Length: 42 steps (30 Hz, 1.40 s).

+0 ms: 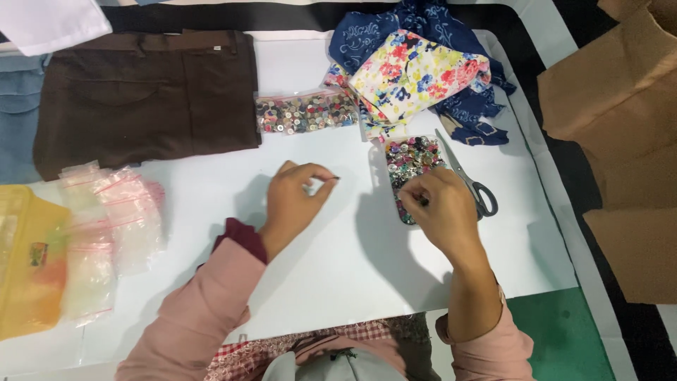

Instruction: The person sorts various buttons from a plastic tray into small plastic bags by hand and puts the bags into a yellow container.

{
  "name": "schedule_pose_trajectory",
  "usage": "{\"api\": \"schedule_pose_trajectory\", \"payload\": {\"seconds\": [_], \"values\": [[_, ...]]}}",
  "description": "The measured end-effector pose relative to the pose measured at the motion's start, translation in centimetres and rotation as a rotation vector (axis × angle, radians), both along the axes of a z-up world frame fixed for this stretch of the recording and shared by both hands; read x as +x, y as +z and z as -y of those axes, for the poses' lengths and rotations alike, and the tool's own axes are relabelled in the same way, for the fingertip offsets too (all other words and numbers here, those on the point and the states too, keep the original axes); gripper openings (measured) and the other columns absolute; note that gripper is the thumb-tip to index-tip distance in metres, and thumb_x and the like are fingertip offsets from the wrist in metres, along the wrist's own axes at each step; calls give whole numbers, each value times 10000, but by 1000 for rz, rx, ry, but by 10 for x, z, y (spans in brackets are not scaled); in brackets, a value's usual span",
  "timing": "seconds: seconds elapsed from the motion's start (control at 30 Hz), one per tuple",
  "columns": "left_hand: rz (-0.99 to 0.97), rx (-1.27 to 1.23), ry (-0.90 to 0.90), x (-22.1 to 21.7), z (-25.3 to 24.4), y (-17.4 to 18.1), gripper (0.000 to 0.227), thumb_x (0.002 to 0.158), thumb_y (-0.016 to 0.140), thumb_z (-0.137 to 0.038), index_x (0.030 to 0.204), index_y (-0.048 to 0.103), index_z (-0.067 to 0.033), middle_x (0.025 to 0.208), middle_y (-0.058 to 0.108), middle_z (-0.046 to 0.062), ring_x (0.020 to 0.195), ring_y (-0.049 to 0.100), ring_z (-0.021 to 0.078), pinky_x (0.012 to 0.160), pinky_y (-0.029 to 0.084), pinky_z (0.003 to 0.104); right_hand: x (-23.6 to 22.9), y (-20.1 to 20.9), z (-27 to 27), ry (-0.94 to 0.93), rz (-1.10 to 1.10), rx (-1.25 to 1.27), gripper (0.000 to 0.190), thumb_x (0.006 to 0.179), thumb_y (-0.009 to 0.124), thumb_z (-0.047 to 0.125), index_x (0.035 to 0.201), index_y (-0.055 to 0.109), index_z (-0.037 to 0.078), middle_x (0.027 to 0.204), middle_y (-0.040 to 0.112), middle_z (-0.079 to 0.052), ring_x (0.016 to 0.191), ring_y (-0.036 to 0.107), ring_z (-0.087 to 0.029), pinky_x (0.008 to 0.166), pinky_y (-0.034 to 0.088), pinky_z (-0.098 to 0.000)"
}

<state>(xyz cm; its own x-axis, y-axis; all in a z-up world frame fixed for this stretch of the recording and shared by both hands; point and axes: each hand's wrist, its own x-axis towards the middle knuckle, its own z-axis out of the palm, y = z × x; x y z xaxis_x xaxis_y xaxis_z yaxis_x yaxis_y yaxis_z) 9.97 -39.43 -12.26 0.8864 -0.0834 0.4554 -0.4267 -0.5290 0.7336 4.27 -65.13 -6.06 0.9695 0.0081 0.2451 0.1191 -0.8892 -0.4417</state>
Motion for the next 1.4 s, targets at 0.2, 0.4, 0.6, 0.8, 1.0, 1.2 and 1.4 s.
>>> {"api": "schedule_pose_trajectory", "payload": {"seconds": [0.2, 0.4, 0.6, 0.8, 1.0, 1.2, 1.4], "values": [[-120, 40, 140, -3, -57, -37, 142, 754, 859, -171, 827, 760, -242, 785, 767, -83, 711, 614, 142, 716, 504, 264, 35, -27, -65, 200, 24, 279, 105, 794, 836, 187, 875, 768, 190, 811, 680, -44, 746, 698, -234, 654, 582, -308], [-405, 13, 154, -7, -65, -46, 90, 821, 810, -190, 902, 793, -225, 856, 782, -24, 778, 635, 144, 733, 527, 262, 63, -75, -119, 188, -289, 459, 50, 844, 764, 186, 878, 766, 151, 814, 695, -42, 712, 653, -167, 651, 552, -289], [-427, 72, 113, -9, -63, -36, 89, 851, 787, -174, 931, 805, -210, 853, 783, -2, 799, 642, 166, 741, 531, 270, 65, -95, -125, 177, -374, 460, 70, 879, 735, 171, 898, 771, 114, 831, 692, -85, 783, 679, -216, 702, 550, -333], [-390, 89, 104, -11, -64, -35, 107, 837, 783, -166, 943, 776, -184, 840, 774, -12, 780, 615, 148, 731, 527, 259, 60, -90, -130, 156, -363, 388, 84, 913, 705, 168, 945, 762, 115, 865, 683, -73, 800, 678, -197, 721, 547, -315], [-4, 73, 181, -12, -55, -38, 213, 754, 854, -136, 908, 717, -191, 740, 698, -36, 672, 577, 163, 662, 522, 272, 50, -81, -127, 147, -267, 463, 114, 878, 761, 158, 972, 737, 96, 812, 663, -75, 719, 641, -179, 662, 537, -308], [193, 6, -29, -19, -22, -12, 287, 714, 823, -90, 932, 709, -237, 753, 637, -44, 706, 601, 208, 700, 537, 321, 17, -32, -85, 115, 4, 531, 122, 831, 812, 107, 941, 774, 146, 782, 682, -72, 692, 683, -213, 643, 586, -297], [188, 10, -272, -33, 31, 1, 243, 753, 808, -87, 955, 741, -204, 800, 650, 4, 788, 624, 252, 764, 545, 363, -17, -12, -6, -8, 102, 272, 161, 856, 814, 119, 1008, 778, 157, 771, 662, -84, 678, 655, -244, 614, 572, -358]]}}
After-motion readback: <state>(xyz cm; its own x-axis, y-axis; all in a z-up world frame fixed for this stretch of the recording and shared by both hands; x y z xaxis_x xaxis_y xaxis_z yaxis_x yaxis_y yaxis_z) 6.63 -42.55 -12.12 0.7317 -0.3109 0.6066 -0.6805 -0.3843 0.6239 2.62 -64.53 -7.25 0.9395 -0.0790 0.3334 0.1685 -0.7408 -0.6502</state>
